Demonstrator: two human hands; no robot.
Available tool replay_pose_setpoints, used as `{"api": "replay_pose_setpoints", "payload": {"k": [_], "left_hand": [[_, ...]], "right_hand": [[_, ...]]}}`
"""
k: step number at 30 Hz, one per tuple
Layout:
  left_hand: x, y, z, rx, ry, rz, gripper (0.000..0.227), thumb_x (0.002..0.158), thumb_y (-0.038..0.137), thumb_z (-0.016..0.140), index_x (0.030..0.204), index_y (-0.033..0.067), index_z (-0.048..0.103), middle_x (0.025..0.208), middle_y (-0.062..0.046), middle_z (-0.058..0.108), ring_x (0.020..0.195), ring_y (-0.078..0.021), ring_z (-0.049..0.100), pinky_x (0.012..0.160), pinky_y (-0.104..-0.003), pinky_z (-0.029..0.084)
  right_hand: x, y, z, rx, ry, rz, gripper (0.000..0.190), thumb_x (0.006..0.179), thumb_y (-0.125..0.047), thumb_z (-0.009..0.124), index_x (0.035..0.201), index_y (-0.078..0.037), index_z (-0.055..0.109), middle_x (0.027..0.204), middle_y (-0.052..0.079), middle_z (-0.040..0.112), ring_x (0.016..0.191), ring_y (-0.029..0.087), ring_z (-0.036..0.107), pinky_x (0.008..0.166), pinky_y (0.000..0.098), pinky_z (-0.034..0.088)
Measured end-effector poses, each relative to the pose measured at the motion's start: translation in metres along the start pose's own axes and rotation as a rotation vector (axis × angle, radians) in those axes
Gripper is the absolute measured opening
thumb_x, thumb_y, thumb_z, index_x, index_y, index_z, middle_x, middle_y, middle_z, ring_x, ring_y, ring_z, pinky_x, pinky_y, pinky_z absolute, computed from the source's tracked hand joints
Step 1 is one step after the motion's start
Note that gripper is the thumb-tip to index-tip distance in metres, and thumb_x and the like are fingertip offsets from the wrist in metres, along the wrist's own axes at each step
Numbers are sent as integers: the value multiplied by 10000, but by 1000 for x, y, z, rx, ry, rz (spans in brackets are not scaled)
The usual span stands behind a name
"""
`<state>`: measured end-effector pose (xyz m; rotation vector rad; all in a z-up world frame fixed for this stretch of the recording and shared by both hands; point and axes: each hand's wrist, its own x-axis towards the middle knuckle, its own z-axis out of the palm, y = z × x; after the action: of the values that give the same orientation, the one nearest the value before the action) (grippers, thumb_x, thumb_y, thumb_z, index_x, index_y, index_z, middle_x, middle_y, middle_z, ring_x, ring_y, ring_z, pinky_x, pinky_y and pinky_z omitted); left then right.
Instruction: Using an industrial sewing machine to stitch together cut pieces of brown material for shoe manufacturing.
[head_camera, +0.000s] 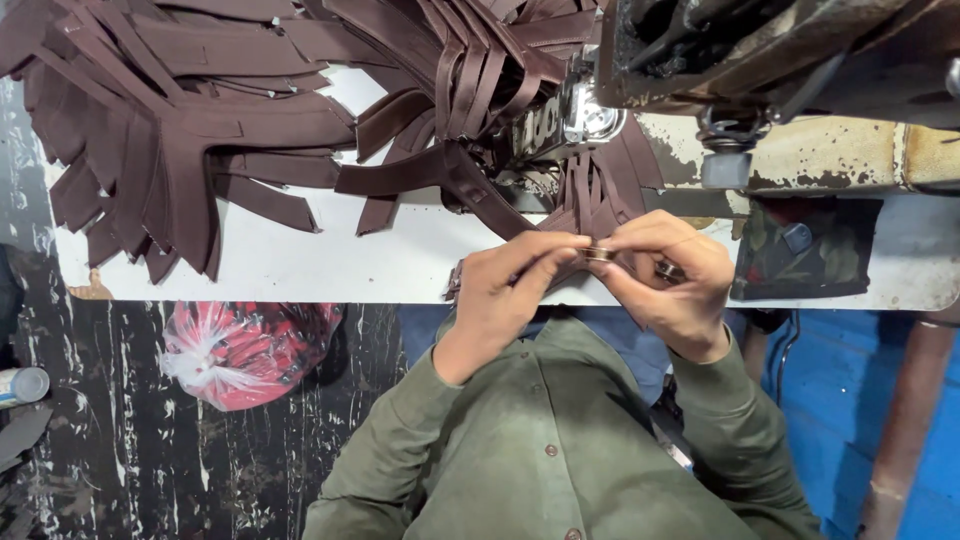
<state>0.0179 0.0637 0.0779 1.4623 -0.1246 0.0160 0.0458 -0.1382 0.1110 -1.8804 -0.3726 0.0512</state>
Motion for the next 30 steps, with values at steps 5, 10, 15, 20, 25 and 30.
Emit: {"api": "replay_pose_setpoints", "payload": {"k": [5,10,15,20,25,30], "left_hand": [[-2,-20,-11,-276,129,-178,165,1104,174,647,1154,45,737,886,-3,649,752,-59,548,682,-233,439],[11,-4,-60,-991,279,-184,142,1053,212,613,1088,75,600,819,-10,626,488,-53,355,427,-233,265],[-12,-29,-70,-583,343,-253,146,1091,183,593,1096,40,618,748,52,530,551,-30,366,465,-221,283],[-26,-21,-32,50,127,-486,206,1050,177,632,1004,14,749,817,13,649,732,-13,499,662,-220,426],[-33,-11,6,178,-60,-272,144,992,168,657,1061,62,726,929,-97,773,796,-127,738,723,-269,556],[-21,4,13,174,-80,-298,158,986,183,653,1068,73,733,875,-83,770,702,-183,744,649,-281,541]], "right_hand": [[4,-5,2,-153,-13,-87,278,730,77,792,972,19,667,924,79,656,546,24,374,538,199,299],[3,-1,1,-85,-6,-108,253,750,76,723,961,3,603,971,63,628,626,8,411,529,164,315],[3,9,-3,-32,6,-37,224,782,86,685,972,3,599,952,61,613,593,4,374,553,171,287],[27,18,0,237,63,154,104,985,28,643,1067,-3,587,1030,47,591,758,23,471,653,182,369],[66,23,7,602,130,461,52,1018,-141,637,1040,-96,624,686,28,572,490,52,393,445,207,270],[77,43,3,708,111,418,115,1058,-130,673,967,-61,653,684,-74,472,538,24,313,485,212,225]]}}
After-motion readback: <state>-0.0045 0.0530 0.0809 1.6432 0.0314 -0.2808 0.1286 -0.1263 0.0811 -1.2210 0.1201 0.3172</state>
